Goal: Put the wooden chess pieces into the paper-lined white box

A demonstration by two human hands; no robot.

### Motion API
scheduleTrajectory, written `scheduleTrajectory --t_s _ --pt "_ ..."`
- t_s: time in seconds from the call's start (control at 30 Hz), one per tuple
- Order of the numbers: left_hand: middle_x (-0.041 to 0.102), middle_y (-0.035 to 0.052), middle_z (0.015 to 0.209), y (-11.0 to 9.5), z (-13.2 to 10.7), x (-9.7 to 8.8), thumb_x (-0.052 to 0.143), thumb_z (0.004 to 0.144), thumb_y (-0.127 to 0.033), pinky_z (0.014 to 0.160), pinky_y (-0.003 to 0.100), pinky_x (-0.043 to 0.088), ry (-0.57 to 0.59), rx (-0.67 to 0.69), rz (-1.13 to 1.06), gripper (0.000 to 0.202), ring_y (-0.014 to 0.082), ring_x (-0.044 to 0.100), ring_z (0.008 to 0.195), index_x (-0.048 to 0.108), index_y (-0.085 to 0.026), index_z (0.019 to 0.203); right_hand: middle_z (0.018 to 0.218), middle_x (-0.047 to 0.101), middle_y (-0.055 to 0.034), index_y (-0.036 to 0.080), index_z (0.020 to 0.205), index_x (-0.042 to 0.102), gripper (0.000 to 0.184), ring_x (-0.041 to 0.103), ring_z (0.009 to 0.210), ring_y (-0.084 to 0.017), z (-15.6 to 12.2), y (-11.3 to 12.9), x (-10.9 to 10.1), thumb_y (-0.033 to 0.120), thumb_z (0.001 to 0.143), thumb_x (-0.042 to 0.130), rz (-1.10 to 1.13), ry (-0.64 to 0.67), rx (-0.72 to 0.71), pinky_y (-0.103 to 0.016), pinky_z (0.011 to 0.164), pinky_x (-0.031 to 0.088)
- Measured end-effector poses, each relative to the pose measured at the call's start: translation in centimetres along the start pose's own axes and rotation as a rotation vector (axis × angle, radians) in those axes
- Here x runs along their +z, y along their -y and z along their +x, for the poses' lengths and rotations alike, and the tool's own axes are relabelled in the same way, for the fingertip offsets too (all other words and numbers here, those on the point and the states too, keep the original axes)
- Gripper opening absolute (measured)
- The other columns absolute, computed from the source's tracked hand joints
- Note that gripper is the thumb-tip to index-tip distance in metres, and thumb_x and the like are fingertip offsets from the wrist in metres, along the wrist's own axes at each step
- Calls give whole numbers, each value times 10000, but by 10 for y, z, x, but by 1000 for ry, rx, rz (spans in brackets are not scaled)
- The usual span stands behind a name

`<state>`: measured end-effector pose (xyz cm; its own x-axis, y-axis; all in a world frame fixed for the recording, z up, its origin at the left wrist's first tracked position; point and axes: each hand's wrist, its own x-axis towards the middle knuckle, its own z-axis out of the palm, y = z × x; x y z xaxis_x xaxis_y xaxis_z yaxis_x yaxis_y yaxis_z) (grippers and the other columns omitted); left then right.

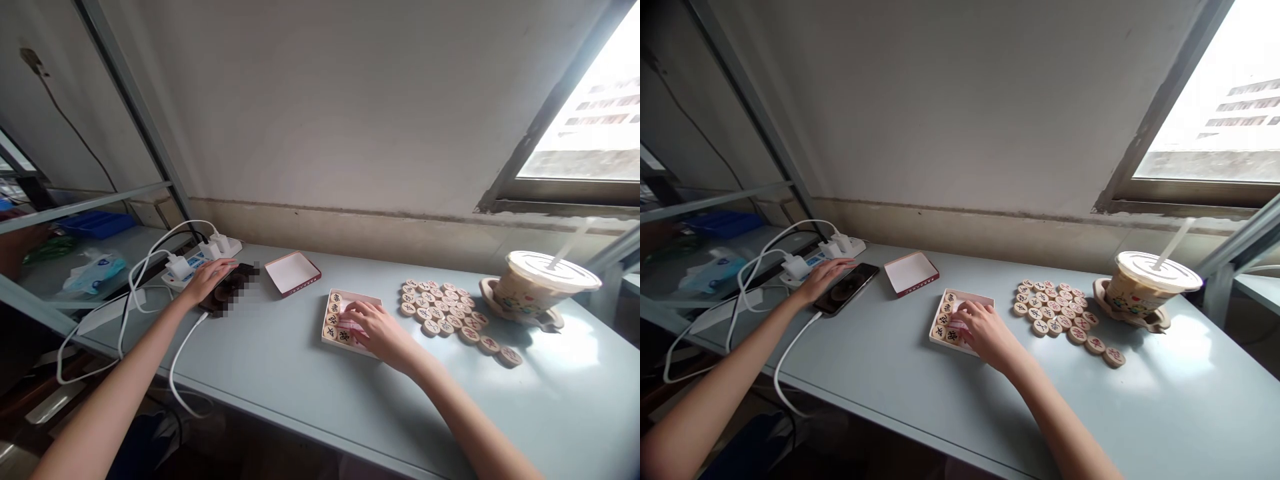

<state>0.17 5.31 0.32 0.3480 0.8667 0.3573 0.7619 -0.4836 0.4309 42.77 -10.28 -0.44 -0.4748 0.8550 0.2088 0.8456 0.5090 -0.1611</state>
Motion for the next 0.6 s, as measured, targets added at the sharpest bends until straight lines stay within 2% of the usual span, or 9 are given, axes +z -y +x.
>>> scheduleTrajectory --t_s 0.2,0.43,0.53,0.6 --pt "674 71 1124 12 -2 1 293 886 -548 986 382 367 -14 -11 19 519 248 567 1074 569 -189 1141 1127 606 -60 271 1140 596 274 581 984 -206 0 1 2 204 895 497 6 7 -4 -390 856 452" --pt "677 65 1127 4 -6 3 297 886 -524 1016 384 338 33 2 35 513 240 573 1098 550 -186 1179 1204 576 -78 251 1202 534 337 579 1025 -214 1 4 -1 163 880 488 18 12 -12 -391 855 463" --pt "671 68 1141 4 -6 5 313 875 -543 1022 395 340 34 -24 33 524 246 579 1096 557 -193 1177 1290 530 -83 262 1281 467 434 550 1093 -220 1 5 -1 132 867 471 4 -13 -26 -399 880 457" --pt "669 79 1141 5 -6 6 337 867 -559 1006 390 367 29 -43 -44 531 251 584 1095 555 -184 1174 1382 463 -68 289 1359 384 537 488 1195 -216 1 4 -1 99 860 439 13 -15 -55 -400 924 440"
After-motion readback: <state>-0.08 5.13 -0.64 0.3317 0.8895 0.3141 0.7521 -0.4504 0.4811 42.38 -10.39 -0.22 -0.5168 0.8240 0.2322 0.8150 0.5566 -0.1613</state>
